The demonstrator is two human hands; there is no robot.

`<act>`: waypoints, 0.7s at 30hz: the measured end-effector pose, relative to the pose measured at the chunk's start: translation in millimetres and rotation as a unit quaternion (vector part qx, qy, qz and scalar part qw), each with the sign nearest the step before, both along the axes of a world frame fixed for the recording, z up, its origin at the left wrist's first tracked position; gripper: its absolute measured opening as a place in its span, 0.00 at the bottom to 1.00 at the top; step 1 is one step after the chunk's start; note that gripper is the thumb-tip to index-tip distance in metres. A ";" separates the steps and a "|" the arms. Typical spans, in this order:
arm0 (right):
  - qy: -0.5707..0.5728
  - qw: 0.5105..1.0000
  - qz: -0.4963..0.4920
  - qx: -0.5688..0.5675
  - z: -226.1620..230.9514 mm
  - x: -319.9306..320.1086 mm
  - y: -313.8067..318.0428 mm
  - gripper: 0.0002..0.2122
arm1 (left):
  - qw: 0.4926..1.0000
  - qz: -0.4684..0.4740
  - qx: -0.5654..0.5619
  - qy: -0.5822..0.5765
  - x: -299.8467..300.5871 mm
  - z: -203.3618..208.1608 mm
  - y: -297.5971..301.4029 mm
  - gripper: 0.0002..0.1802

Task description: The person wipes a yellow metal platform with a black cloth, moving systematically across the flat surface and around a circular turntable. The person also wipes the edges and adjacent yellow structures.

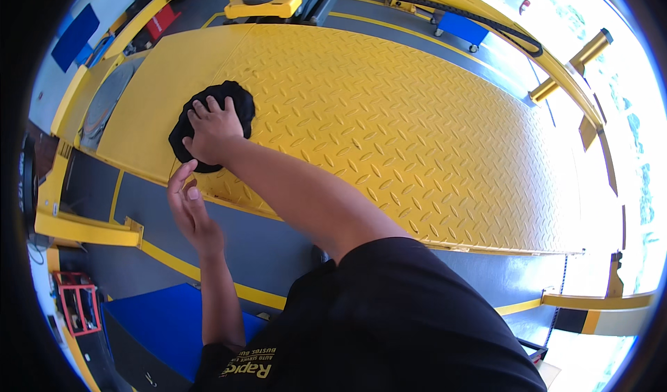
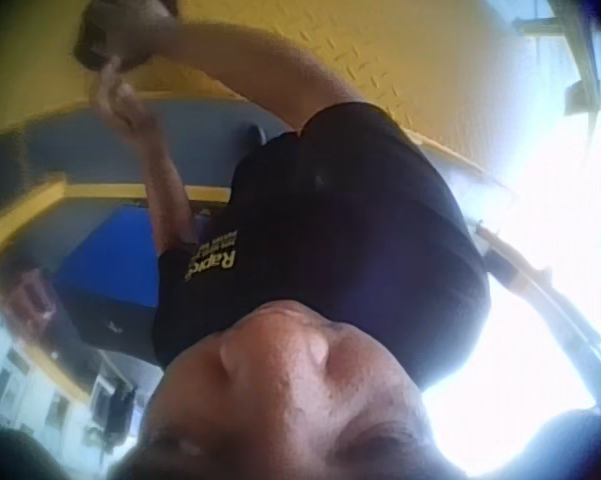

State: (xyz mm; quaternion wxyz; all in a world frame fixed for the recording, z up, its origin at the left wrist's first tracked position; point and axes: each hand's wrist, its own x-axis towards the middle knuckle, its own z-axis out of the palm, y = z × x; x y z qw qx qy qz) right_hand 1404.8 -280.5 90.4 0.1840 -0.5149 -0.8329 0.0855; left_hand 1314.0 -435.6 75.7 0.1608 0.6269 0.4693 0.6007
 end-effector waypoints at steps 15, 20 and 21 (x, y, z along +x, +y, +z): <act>-0.010 0.969 -0.245 0.021 -3.2 328.6 -136.7 0.36 | 0.983 -0.183 -0.003 0.017 189.1 2.4 -48.3 0.23; -0.056 0.940 -0.337 -0.007 2.0 504.1 -264.1 0.36 | 0.980 -0.193 0.004 0.049 247.9 16.9 -65.4 0.24; -0.062 0.932 -0.358 -0.014 2.0 536.3 -286.3 0.36 | 0.980 -0.190 0.003 0.062 257.1 19.5 -68.8 0.24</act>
